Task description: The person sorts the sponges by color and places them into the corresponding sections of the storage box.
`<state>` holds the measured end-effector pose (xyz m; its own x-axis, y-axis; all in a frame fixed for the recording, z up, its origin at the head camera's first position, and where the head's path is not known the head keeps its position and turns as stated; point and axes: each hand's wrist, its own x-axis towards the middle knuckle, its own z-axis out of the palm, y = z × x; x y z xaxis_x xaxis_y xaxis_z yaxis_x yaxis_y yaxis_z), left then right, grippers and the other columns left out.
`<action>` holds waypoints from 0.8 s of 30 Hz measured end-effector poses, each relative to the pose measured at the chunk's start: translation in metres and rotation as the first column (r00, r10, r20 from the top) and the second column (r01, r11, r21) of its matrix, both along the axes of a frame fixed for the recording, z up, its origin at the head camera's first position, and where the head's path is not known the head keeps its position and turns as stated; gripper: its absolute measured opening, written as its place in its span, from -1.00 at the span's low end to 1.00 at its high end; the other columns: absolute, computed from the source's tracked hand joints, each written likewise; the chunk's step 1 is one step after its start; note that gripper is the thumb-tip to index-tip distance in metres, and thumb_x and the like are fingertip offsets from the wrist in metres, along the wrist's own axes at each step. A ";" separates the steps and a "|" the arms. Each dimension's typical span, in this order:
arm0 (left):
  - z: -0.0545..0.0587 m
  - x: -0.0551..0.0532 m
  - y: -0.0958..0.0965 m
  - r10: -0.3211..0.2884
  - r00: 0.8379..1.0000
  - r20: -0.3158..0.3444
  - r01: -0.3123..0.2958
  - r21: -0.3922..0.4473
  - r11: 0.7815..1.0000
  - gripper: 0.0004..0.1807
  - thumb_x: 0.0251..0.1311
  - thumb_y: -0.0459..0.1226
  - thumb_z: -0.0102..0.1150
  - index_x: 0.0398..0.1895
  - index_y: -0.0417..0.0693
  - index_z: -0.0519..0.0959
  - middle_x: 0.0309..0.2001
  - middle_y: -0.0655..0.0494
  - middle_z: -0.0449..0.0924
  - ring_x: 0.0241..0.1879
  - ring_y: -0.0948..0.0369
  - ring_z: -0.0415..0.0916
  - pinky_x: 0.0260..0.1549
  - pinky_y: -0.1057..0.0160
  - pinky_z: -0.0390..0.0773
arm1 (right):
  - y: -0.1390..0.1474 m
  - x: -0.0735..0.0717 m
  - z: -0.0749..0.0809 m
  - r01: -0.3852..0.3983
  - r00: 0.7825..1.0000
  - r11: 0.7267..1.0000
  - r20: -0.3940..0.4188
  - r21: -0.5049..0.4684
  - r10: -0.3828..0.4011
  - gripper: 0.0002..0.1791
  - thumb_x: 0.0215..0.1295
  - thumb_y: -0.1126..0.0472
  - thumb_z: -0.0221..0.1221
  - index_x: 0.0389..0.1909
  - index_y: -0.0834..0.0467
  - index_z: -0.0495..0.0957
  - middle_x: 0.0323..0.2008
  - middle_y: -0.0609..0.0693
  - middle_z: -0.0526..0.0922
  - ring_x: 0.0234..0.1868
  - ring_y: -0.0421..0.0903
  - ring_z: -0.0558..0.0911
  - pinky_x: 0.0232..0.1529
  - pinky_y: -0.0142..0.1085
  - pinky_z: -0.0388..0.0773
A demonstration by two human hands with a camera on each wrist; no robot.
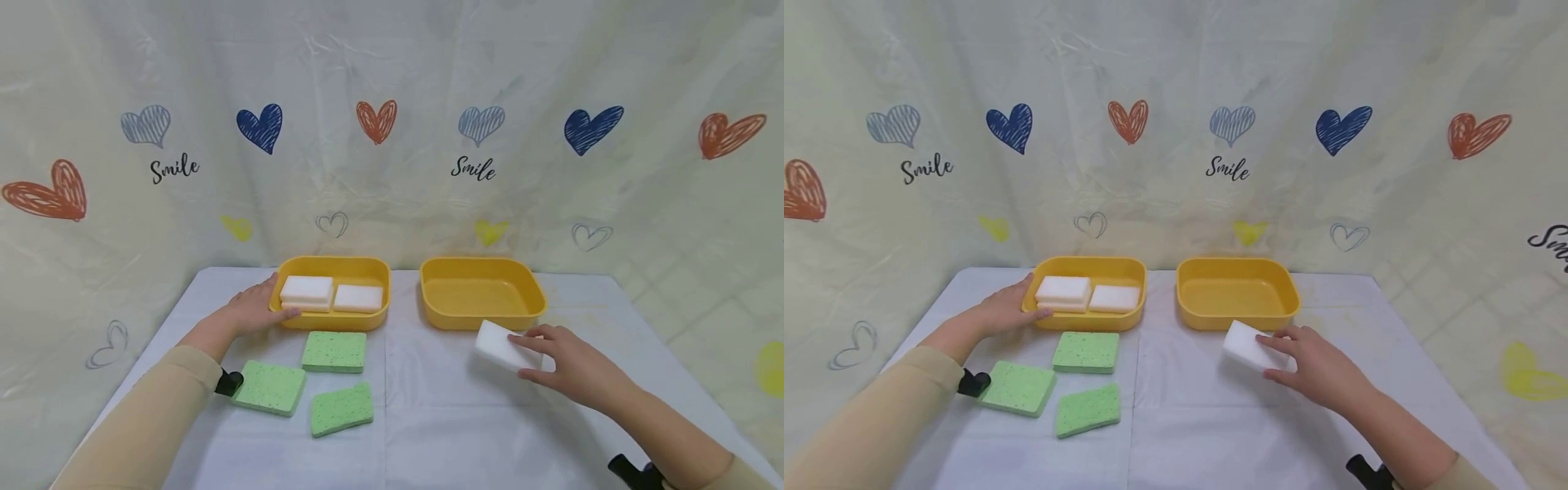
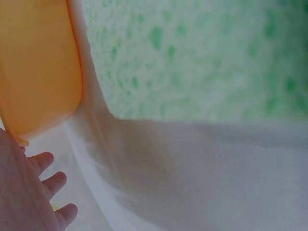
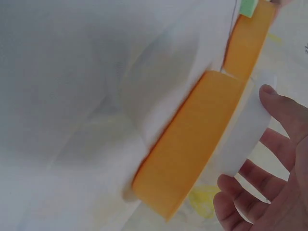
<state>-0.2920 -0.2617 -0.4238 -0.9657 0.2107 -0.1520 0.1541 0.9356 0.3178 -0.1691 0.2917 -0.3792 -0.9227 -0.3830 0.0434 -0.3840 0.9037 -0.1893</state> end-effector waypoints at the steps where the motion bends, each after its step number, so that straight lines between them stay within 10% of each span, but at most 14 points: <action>1: -0.001 0.000 0.000 0.001 1.000 -0.001 -0.001 0.000 1.000 0.33 0.12 0.50 -0.08 0.55 -0.35 -0.26 0.47 -0.41 0.04 0.39 -0.34 0.08 0.28 -0.42 0.07 | -0.003 -0.002 0.001 -0.004 1.000 1.000 -0.003 -0.002 0.004 -0.34 0.12 -0.09 0.41 0.28 -0.04 0.55 0.10 0.05 0.56 0.11 0.13 0.50 0.05 0.10 0.54; 24: 0.000 -0.001 0.001 -0.010 1.000 0.003 0.010 -0.002 1.000 0.29 0.19 0.42 -0.03 0.54 -0.38 -0.28 0.48 -0.44 -0.04 0.41 -0.37 0.00 0.28 -0.43 0.03 | -0.078 -0.070 0.011 -0.161 0.986 0.986 -0.042 -0.033 0.160 -0.41 0.21 -0.05 0.37 0.29 -0.12 0.54 0.14 0.02 0.55 0.13 0.07 0.47 0.13 0.00 0.50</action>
